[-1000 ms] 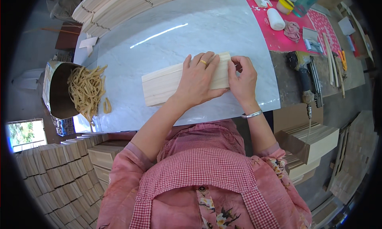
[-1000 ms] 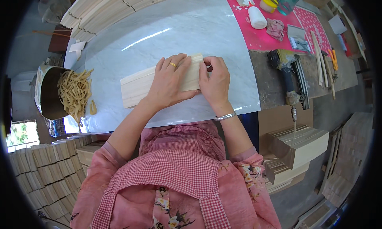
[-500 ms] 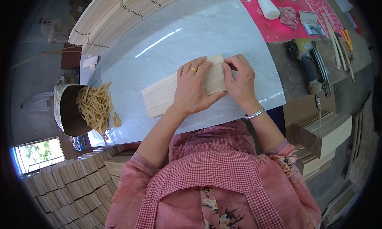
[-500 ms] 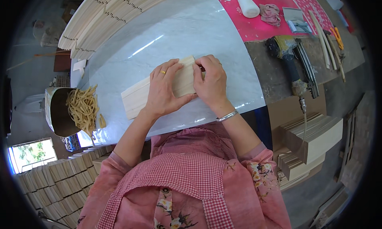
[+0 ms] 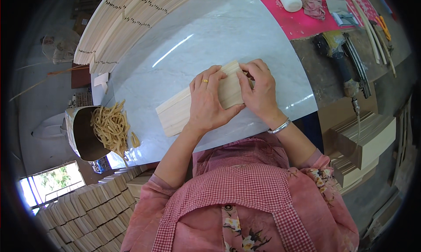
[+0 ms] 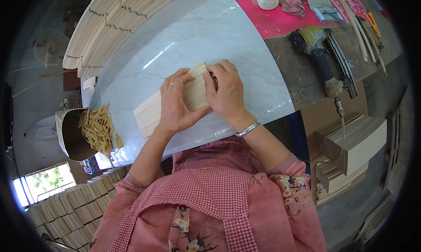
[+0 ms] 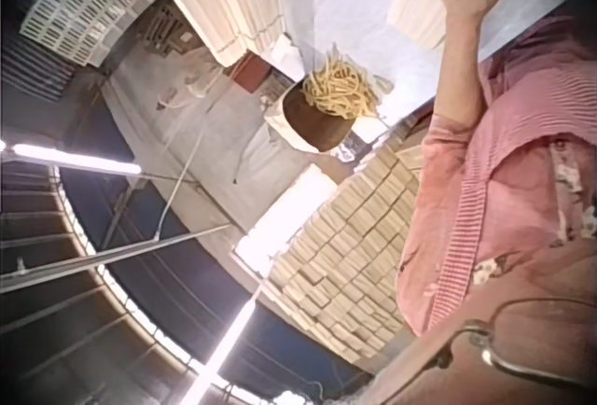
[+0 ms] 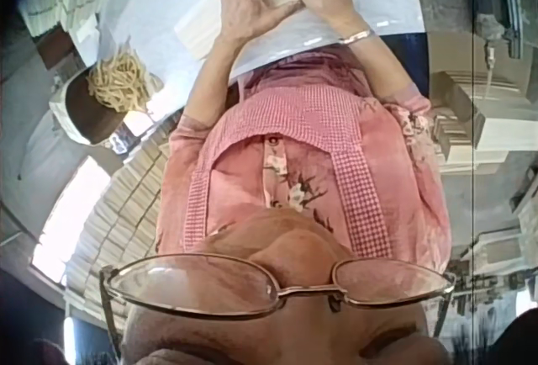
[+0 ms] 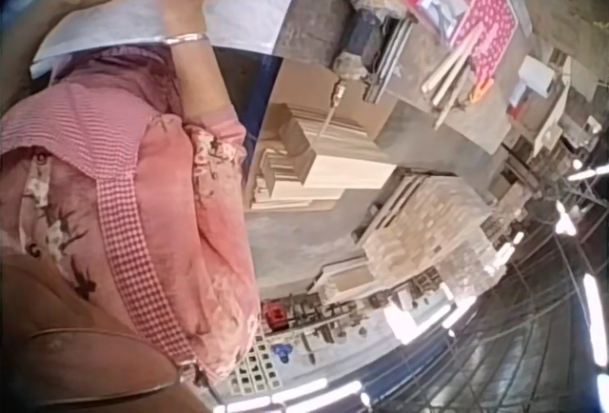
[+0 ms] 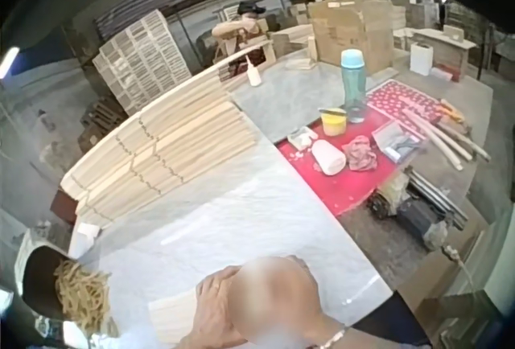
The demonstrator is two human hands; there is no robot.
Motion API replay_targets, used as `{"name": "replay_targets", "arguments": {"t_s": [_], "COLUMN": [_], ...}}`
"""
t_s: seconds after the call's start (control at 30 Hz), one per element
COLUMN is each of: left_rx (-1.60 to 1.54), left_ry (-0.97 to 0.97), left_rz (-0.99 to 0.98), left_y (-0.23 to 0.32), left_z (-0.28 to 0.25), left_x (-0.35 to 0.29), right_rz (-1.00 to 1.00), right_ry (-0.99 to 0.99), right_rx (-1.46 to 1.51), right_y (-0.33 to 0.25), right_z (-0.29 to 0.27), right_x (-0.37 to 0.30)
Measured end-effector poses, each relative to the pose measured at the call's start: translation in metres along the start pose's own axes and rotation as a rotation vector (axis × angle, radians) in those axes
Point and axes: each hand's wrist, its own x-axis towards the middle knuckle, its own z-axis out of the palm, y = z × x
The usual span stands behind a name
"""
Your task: The user is assembling small wooden boxes using wood slats, glue, and a pneumatic staple gun.
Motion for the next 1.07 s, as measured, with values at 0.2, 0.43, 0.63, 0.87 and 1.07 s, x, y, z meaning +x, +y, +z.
{"name": "replay_targets", "arguments": {"t_s": [0.2,0.43,0.63,0.87,1.07], "left_rx": [-0.001,0.001,0.020,0.021,0.044], "left_ry": [-0.012,-0.027,-0.046,-0.056,-0.044], "left_rz": [-0.013,-0.010,-0.023,-0.030,-0.021], "left_y": [0.000,0.000,-0.003,-0.004,-0.002], "left_z": [-0.001,0.001,0.001,0.000,-0.001], "left_x": [-0.001,0.001,-0.001,0.000,-0.001], "right_rz": [0.224,0.258,0.366,0.353,0.179], "right_ry": [-0.252,-0.599,-0.668,-0.693,-0.586], "right_rx": [0.138,-0.019,-0.108,-0.159,-0.378], "right_y": [0.018,0.037,0.020,0.019,0.013], "right_z": [-0.025,-0.032,-0.046,-0.062,-0.068], "right_x": [0.018,0.057,0.036,0.008,-0.002]}}
